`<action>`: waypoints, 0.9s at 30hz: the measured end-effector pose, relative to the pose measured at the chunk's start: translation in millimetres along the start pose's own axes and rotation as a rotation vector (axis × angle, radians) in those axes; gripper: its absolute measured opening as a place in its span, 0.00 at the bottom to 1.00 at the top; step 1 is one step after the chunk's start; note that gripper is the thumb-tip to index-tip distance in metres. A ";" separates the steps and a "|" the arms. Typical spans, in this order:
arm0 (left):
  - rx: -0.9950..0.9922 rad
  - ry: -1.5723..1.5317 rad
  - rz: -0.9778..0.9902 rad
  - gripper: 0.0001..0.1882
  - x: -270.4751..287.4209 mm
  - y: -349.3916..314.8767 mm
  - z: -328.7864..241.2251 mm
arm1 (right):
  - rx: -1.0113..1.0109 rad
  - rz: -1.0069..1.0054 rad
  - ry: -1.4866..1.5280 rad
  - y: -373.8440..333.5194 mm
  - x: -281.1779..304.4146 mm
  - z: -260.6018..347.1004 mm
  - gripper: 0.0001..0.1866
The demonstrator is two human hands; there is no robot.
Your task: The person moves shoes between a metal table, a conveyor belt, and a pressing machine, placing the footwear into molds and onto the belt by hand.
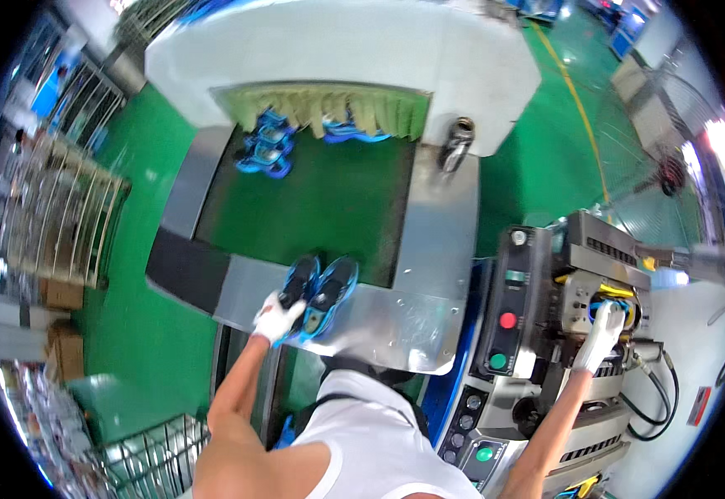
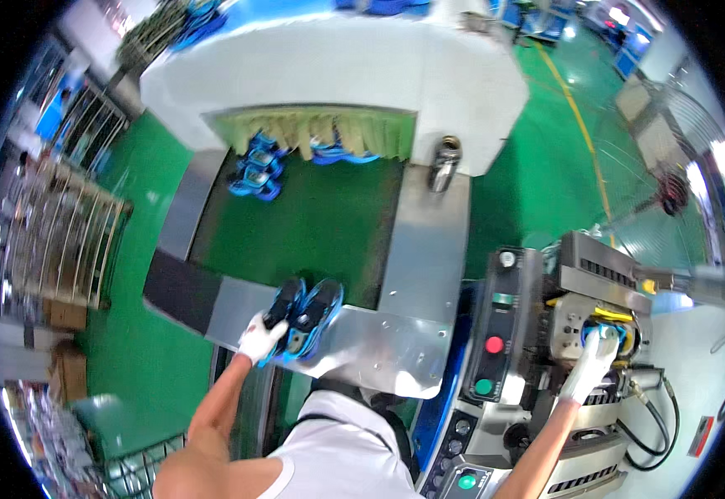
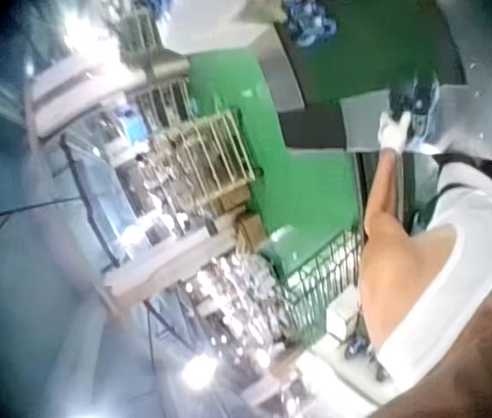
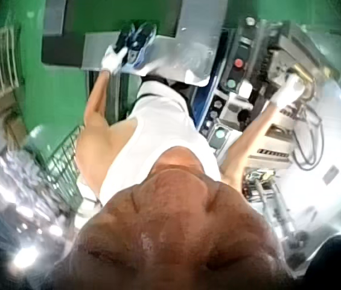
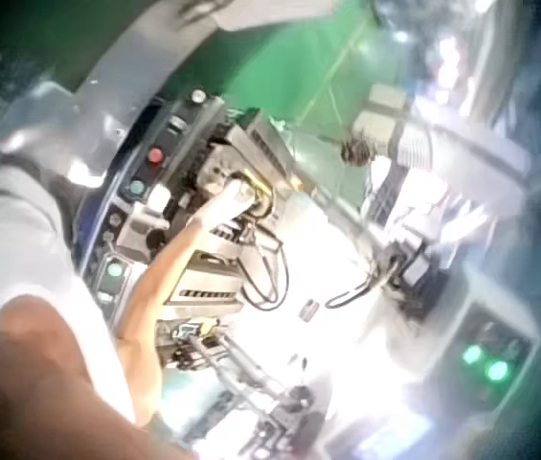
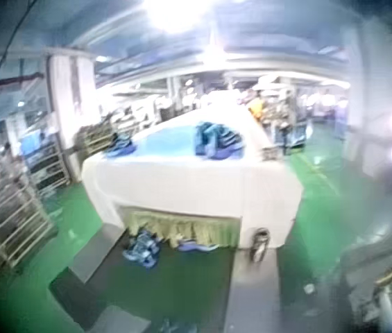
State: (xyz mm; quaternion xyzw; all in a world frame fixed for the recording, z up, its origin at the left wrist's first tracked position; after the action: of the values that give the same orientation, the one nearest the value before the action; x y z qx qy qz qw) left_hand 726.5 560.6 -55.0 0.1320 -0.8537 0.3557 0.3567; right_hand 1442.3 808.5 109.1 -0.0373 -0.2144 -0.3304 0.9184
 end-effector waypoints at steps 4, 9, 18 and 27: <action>-0.325 -0.388 -0.328 0.47 25.9 99.1 42.7 | -0.072 0.139 -0.455 -175.2 -56.7 3.3 0.44; -0.142 -0.068 -0.415 0.53 106.4 243.3 34.1 | 0.112 0.161 -1.700 -211.1 -99.9 -107.4 0.54; -0.495 0.081 -0.703 0.38 201.4 427.3 -10.9 | -0.065 0.261 -1.308 -254.4 -70.9 -63.7 0.44; -0.813 0.107 -0.587 0.12 197.8 409.6 2.7 | -0.259 0.535 -0.715 -378.7 -162.5 -67.4 0.43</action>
State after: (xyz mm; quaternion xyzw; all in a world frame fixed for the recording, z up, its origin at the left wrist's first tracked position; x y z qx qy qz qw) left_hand 388.3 856.0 -127.5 0.1986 -0.8305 -0.1146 0.5076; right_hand 1119.2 595.4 -47.6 -0.3171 -0.4573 -0.0722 0.8277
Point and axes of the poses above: each hand's wrist, its own y-axis towards the middle knuckle, its own x-axis out of the back of the hand, z = x × y, the point moved 8 cm from there along y, towards the middle knuckle, and after that the axes turned 8 degrees about -x, right-handed, at the moved point
